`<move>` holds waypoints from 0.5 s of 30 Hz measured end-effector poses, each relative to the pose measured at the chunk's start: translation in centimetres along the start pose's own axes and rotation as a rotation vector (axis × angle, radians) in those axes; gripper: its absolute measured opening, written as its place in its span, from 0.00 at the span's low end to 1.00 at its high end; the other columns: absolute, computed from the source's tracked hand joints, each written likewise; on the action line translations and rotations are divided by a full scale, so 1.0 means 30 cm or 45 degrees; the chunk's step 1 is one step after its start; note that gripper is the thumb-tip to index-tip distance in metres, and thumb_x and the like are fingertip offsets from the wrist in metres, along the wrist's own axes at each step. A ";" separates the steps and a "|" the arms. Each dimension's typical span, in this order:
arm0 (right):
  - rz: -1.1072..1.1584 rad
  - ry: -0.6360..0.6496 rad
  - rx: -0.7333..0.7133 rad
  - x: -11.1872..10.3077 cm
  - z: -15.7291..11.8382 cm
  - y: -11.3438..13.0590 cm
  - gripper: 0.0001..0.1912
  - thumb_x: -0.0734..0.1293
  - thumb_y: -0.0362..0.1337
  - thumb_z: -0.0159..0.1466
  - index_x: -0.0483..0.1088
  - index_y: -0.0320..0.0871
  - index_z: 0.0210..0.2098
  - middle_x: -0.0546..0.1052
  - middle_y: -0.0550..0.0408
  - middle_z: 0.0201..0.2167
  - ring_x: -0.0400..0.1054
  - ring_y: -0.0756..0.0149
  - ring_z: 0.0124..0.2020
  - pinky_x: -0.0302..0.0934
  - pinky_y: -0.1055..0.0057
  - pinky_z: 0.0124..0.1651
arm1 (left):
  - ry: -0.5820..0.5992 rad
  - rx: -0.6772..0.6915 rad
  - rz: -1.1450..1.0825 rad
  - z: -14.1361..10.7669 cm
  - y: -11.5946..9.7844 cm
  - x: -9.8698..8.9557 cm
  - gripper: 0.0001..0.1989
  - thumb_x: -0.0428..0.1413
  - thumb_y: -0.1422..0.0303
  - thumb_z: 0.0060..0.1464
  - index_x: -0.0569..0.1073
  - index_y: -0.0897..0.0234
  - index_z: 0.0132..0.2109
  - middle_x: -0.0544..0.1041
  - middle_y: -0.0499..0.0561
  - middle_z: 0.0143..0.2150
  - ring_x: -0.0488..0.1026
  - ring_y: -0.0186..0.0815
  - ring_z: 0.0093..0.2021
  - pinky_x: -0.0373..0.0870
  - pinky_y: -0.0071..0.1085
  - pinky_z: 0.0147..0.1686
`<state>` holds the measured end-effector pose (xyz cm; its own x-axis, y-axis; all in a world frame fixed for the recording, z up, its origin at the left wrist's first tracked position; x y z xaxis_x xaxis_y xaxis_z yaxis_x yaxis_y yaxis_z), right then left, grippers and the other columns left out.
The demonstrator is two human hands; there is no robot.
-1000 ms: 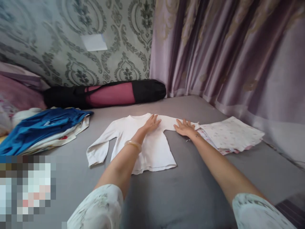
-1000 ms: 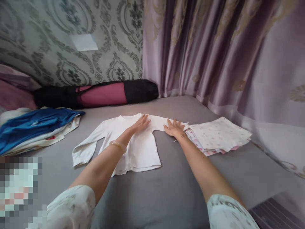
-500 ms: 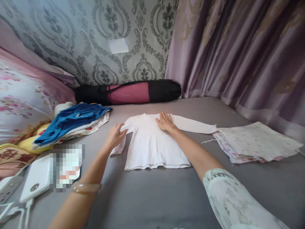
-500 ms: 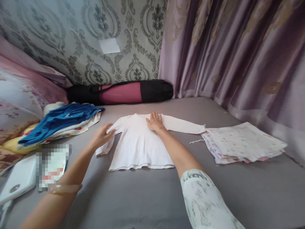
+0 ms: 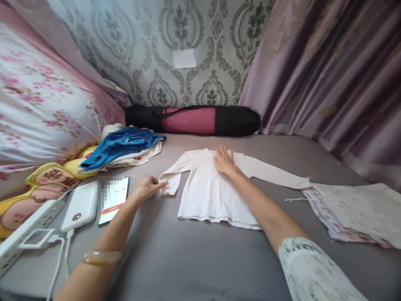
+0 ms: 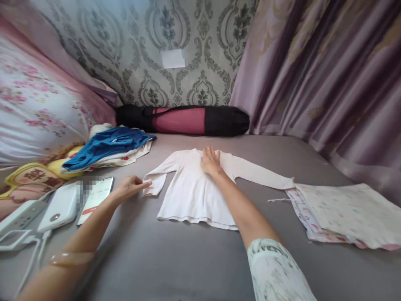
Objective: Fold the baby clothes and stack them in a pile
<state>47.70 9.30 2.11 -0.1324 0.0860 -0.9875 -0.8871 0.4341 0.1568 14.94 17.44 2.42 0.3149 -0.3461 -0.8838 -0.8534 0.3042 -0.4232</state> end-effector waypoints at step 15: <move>0.265 0.135 -0.155 0.144 0.076 0.309 0.34 0.43 0.48 0.71 0.43 0.35 0.70 0.44 0.47 0.72 0.33 0.59 0.71 0.27 0.56 0.69 | -0.606 0.324 0.242 0.008 -0.155 -0.143 0.11 0.49 0.76 0.50 0.73 0.64 0.39 0.74 0.58 0.45 0.68 0.47 0.49 0.63 0.42 0.47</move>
<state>39.91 15.75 -0.67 -0.3578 0.0652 -0.9315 -0.8817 0.3049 0.3600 17.64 17.71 8.13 0.3681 0.1558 -0.9166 -0.8049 0.5469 -0.2303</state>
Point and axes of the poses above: each hand's wrist, its own z-axis towards the middle knuckle, its own x-axis out of the palm, y = z × x, the point moved 10 cm from there along z, towards the middle knuckle
